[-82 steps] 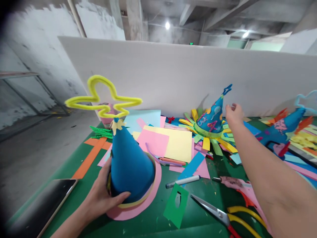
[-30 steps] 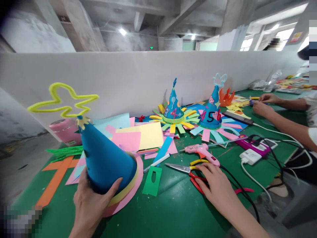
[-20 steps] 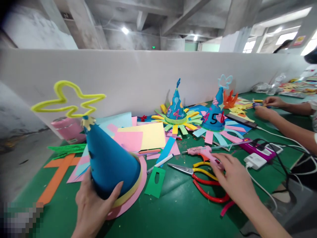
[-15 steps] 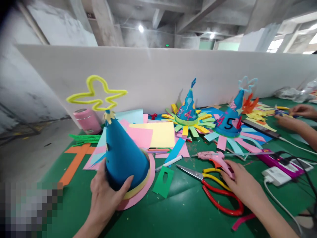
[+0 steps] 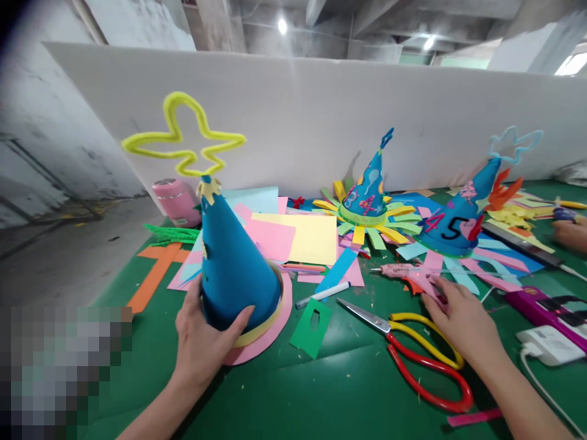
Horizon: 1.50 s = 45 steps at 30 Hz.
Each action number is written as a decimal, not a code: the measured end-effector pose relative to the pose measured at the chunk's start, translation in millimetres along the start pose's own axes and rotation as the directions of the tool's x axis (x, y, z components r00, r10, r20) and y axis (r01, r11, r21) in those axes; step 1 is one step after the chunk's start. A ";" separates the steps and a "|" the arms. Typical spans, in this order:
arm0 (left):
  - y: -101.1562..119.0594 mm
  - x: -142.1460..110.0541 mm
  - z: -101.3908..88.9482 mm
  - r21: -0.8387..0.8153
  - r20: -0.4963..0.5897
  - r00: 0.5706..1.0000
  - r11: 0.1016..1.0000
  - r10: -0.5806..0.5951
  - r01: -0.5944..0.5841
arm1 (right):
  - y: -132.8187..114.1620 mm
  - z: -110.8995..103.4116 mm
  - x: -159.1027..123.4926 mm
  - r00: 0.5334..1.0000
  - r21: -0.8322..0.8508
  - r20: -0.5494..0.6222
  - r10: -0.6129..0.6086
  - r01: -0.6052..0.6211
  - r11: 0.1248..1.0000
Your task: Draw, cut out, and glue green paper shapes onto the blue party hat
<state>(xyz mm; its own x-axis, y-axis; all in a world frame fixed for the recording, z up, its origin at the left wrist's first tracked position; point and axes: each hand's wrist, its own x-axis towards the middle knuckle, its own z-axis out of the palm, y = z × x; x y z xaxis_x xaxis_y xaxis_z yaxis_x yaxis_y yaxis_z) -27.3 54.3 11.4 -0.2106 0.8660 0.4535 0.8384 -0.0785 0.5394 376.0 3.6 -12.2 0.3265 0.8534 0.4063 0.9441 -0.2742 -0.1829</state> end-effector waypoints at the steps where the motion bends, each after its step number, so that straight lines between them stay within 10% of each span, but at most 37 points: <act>1: 0.2 -0.2 0.4 -0.005 -0.004 1.000 1.000 0.007 -0.007 | -7.1 -4.2 -2.1 1.000 0.001 0.016 -0.002 0.002 1.000; 6: -0.4 -0.2 2.1 -0.030 -0.016 0.999 0.998 0.047 -0.047 | -87.4 -24.0 -24.1 0.979 0.299 0.082 -0.187 0.155 0.942; 12: -5.5 -1.2 -2.3 -0.014 -0.030 0.993 0.994 0.111 -0.111 | -168.5 -18.9 -42.4 0.813 0.435 0.321 -0.486 0.329 0.838; 19: 0.5 -14.8 -16.9 -0.010 -0.180 0.815 0.828 0.550 -0.561 | -174.3 -15.2 -44.7 0.825 0.437 0.343 -0.450 0.284 0.854; 24: 4.8 -24.0 -18.6 -0.044 -0.167 0.732 0.737 0.660 -0.674 | -177.3 -14.4 -49.8 0.857 0.576 0.280 -0.432 0.210 0.790; 31: 4.4 -22.4 -20.6 -0.072 -0.147 0.756 0.755 0.638 -0.652 | -181.1 -28.6 -48.0 0.873 0.856 0.352 -0.338 -0.154 0.493; 34: 10.4 -30.7 -24.1 -0.212 -0.150 0.788 0.759 0.597 -0.615 | -179.0 -34.9 -47.5 0.930 0.897 0.247 -0.270 -0.115 0.426; 38: 31.9 -45.7 -21.3 -0.681 0.223 0.919 0.727 0.325 -0.092 | -173.7 -39.1 -54.6 0.942 0.942 0.016 -0.335 0.098 0.321; 41: 49.0 -49.8 -14.3 -0.692 0.647 0.751 0.514 0.129 0.507 | -173.5 -40.7 -61.3 0.910 0.908 -0.120 -0.396 0.261 0.326; 45: 61.7 -45.0 -12.3 -0.604 0.783 0.621 0.280 0.035 0.746 | -175.3 -39.2 -67.2 0.844 0.843 -0.196 -0.499 0.405 0.354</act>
<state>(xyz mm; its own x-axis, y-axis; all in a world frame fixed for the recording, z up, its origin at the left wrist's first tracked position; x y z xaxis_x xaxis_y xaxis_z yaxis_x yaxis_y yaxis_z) 27.7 4.4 33.0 0.2925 0.9215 -0.2553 -0.2260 0.3261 0.9179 190.3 -23.2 27.6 -0.1864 0.7702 0.6099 0.4292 0.6223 -0.6546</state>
